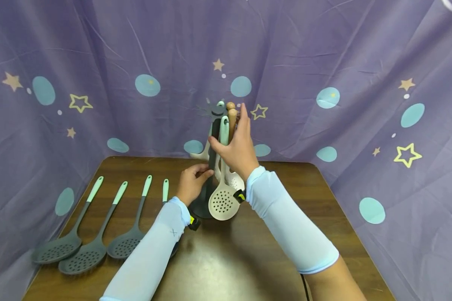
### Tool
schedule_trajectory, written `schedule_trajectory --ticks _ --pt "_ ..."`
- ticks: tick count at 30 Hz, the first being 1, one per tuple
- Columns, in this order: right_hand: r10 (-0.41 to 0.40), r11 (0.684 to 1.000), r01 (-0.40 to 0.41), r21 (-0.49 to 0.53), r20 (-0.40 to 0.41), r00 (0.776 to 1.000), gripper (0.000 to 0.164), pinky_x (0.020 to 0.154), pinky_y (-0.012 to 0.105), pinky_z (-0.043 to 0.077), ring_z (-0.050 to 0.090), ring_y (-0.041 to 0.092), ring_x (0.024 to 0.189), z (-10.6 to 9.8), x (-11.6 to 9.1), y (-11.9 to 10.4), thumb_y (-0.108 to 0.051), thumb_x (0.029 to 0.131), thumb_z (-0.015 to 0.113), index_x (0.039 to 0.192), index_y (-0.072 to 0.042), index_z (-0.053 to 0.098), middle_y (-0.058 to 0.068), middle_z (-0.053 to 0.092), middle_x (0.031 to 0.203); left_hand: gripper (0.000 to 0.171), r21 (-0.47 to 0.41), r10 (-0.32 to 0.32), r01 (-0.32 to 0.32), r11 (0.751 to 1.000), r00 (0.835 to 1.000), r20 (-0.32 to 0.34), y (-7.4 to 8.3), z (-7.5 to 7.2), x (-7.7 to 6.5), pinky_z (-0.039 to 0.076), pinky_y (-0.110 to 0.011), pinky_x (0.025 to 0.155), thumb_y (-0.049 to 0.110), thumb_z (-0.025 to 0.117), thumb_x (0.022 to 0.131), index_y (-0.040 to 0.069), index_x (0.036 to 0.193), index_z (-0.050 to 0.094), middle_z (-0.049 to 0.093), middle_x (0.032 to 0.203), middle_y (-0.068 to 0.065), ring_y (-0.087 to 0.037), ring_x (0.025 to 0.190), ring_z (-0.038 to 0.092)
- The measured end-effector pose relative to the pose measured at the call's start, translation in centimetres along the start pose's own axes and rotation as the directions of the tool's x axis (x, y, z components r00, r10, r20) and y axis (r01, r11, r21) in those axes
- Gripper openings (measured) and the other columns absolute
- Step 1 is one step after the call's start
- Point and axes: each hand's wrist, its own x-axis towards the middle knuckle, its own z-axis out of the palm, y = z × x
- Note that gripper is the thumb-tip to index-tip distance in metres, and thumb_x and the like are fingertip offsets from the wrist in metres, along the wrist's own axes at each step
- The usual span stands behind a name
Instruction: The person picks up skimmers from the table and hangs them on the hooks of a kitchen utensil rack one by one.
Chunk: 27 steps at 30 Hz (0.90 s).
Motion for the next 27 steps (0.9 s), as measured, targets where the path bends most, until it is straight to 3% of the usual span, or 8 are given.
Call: schedule_trajectory --ticks 3,7,10,15,20,27 --pt "0.165 0.978 -0.166 0.123 0.015 0.986 0.108 0.112 0.042 0.043 0.049 0.026 0.134 1.9 -1.6 1.0 -0.025 0.09 0.079 0.167 -0.015 0.003 0.015 0.033 0.158 0.036 0.008 0.005 -0.005 1.0 1.0 -0.006 -0.2 0.0 -0.1 0.058 -0.041 0.086 0.029 0.075 0.095 0.005 0.121 0.075 0.076 0.107 -0.01 -0.025 0.097 0.07" --pt "0.235 0.954 -0.235 0.184 0.026 0.972 0.089 0.104 0.044 0.047 0.057 0.025 0.119 3.8 -3.3 2.2 -0.02 0.092 0.077 0.162 -0.014 0.022 0.01 0.049 0.142 0.035 0.013 0.008 -0.008 1.0 1.0 -0.024 -0.4 -0.2 -0.3 0.058 -0.043 0.086 0.027 0.076 0.095 0.003 0.119 0.075 0.076 0.107 -0.012 -0.027 0.096 0.071" --pt "0.271 0.949 -0.269 0.164 0.012 0.963 0.069 0.096 0.045 0.051 0.062 0.025 0.108 4.7 -4.0 2.6 -0.024 0.094 0.075 0.152 -0.014 0.039 0.007 0.059 0.125 0.034 0.005 0.006 -0.006 1.0 0.999 -0.036 -0.4 -0.3 -0.2 0.058 -0.044 0.087 0.027 0.076 0.095 0.002 0.119 0.075 0.076 0.108 -0.014 -0.029 0.097 0.071" --pt "0.29 0.953 -0.287 0.102 -0.019 0.957 0.048 0.085 0.044 0.054 0.064 0.025 0.093 5.3 -4.1 2.9 -0.031 0.096 0.074 0.133 -0.01 0.053 0.008 0.064 0.107 0.038 0.004 -0.007 0.007 1.0 1.0 -0.027 -0.1 -0.7 -0.2 0.058 -0.045 0.091 0.027 0.076 0.095 0.0 0.122 0.073 0.076 0.113 -0.016 -0.03 0.102 0.071" --pt "0.288 0.952 -0.28 0.124 -0.051 0.956 0.044 0.082 0.044 0.054 0.065 0.026 0.089 5.2 -4.0 3.1 -0.028 0.095 0.075 0.127 -0.005 0.056 0.014 0.067 0.105 0.039 -0.038 0.0 0.002 0.999 0.999 0.035 -0.1 -1.3 -0.3 0.057 -0.042 0.094 0.029 0.073 0.099 0.006 0.13 0.071 0.074 0.118 -0.012 -0.027 0.107 0.071" --pt "0.291 0.95 -0.28 0.138 -0.068 0.954 0.044 0.084 0.041 0.053 0.063 0.028 0.091 5.5 -4.0 3.6 -0.028 0.095 0.074 0.126 -0.004 0.055 0.01 0.065 0.103 0.041 -0.057 -0.051 0.054 0.997 0.997 0.053 -0.6 -3.0 -0.9 0.055 -0.036 0.101 0.03 0.071 0.101 0.011 0.137 0.065 0.071 0.127 -0.008 -0.022 0.117 0.067"
